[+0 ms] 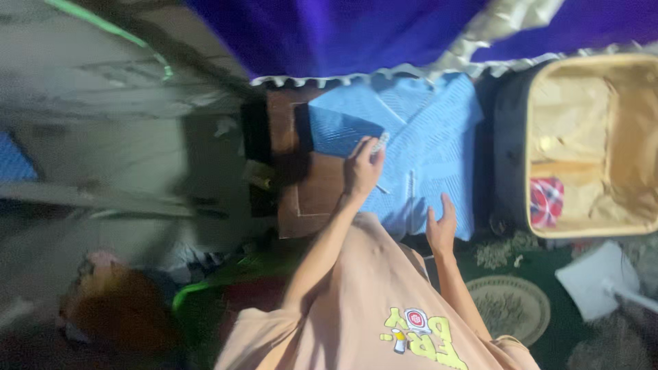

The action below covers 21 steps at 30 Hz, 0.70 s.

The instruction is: The person takes a light blue knitted cardigan from a green laundry basket, places it on a wooden table, and folds it by hand. They smooth the garment, fold the sleeves inward, and fold the body into a compact rectangle before placing it into an open suitcase.

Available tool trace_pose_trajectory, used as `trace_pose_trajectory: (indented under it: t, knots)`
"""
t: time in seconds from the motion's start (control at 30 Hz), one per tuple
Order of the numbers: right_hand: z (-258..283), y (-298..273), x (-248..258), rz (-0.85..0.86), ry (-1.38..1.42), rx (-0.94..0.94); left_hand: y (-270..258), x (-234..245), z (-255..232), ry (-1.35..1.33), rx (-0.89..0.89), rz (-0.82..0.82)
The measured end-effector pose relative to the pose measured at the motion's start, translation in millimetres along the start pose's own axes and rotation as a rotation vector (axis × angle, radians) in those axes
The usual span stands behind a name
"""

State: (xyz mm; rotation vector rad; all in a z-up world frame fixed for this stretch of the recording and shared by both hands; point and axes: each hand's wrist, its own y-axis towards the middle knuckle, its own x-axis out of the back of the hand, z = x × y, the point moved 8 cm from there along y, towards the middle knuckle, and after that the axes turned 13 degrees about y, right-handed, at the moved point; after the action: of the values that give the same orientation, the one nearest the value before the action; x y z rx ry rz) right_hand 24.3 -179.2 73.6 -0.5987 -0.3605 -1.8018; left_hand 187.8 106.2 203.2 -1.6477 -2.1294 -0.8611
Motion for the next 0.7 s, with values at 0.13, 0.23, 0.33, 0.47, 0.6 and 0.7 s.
trace_pose_trajectory:
  t: [0.13,0.23,0.33,0.47,0.6,0.7]
  knots:
    - [-31.3,-40.2,40.7,-0.17,0.064,-0.189,-41.5,-99.9,-34.7,-0.113,-0.088,0.23]
    - [-51.2,-54.0,46.0,-0.215,0.116,-0.279,-81.7,-173.8,-11.5,-0.153,-0.135,0.364]
    - [-67.3,-54.0,33.4,-0.205,0.202,-0.337,-119.6,-211.8,44.4,-0.009,-0.136,0.421]
    - [-70.1,-5.9,12.5,-0.137,0.124,-0.152,-104.0,-183.4,119.7,0.287,-0.035,0.355]
    - [-50.8,57.0,-22.0,0.075,-0.106,0.049,-55.9,-139.2,156.6,0.575,0.107,0.454]
    - [-47.4,94.0,-44.6,0.276,-0.347,0.098,-29.2,-129.3,175.9,0.724,0.146,0.635]
